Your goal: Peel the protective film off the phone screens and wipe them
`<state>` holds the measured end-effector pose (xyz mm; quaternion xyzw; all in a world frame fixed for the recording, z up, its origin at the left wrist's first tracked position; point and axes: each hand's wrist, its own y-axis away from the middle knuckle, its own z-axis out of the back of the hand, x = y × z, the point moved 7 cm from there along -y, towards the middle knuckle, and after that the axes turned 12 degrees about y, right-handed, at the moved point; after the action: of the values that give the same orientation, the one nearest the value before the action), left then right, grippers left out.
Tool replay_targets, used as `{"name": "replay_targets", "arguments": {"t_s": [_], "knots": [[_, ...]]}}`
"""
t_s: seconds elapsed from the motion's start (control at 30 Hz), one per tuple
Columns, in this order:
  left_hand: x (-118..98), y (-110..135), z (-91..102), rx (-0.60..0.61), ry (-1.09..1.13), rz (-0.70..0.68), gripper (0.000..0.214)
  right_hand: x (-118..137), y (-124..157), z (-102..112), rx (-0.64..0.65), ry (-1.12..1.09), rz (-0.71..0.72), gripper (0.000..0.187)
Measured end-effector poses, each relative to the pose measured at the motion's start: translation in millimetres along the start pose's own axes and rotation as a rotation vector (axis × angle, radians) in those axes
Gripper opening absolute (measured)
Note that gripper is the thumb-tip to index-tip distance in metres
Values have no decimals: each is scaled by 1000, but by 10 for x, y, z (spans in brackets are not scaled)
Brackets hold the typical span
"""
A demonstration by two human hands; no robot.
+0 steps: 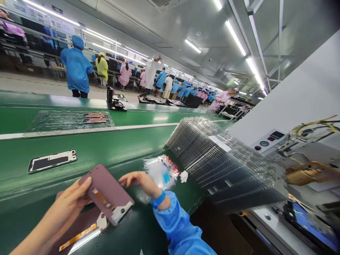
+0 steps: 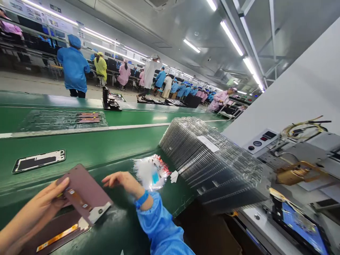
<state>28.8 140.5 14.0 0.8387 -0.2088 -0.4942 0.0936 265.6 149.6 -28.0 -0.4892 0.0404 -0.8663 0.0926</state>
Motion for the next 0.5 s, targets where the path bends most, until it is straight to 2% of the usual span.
{"name": "replay_targets", "arguments": {"t_s": [0.07, 0.1, 0.17, 0.2, 0.27, 0.3, 0.4, 0.5], "knots": [[192, 0, -313, 183, 56, 62, 35, 169, 134, -589, 331, -516, -25, 100], [276, -25, -421, 272, 44, 100, 34, 230, 198, -791, 439, -715, -65, 102], [303, -179, -456, 358, -114, 75, 37, 284, 264, -1019, 550, -1000, -163, 100], [204, -312, -374, 328, -260, -19, 41, 279, 257, -1055, 547, -1080, -202, 97], [-224, -588, -81, 138, -643, -325, 49, 238, 199, -1041, 494, -1194, -264, 92], [-443, -713, 107, 37, -730, -378, 49, 210, 165, -1019, 468, -1237, -293, 88], [-1112, -916, 707, -232, -888, -456, 59, 126, 95, -967, 424, -1326, -349, 84], [-1545, -858, 1298, -456, -1022, -486, 76, 72, 75, -972, 430, -1330, -355, 82]]}}
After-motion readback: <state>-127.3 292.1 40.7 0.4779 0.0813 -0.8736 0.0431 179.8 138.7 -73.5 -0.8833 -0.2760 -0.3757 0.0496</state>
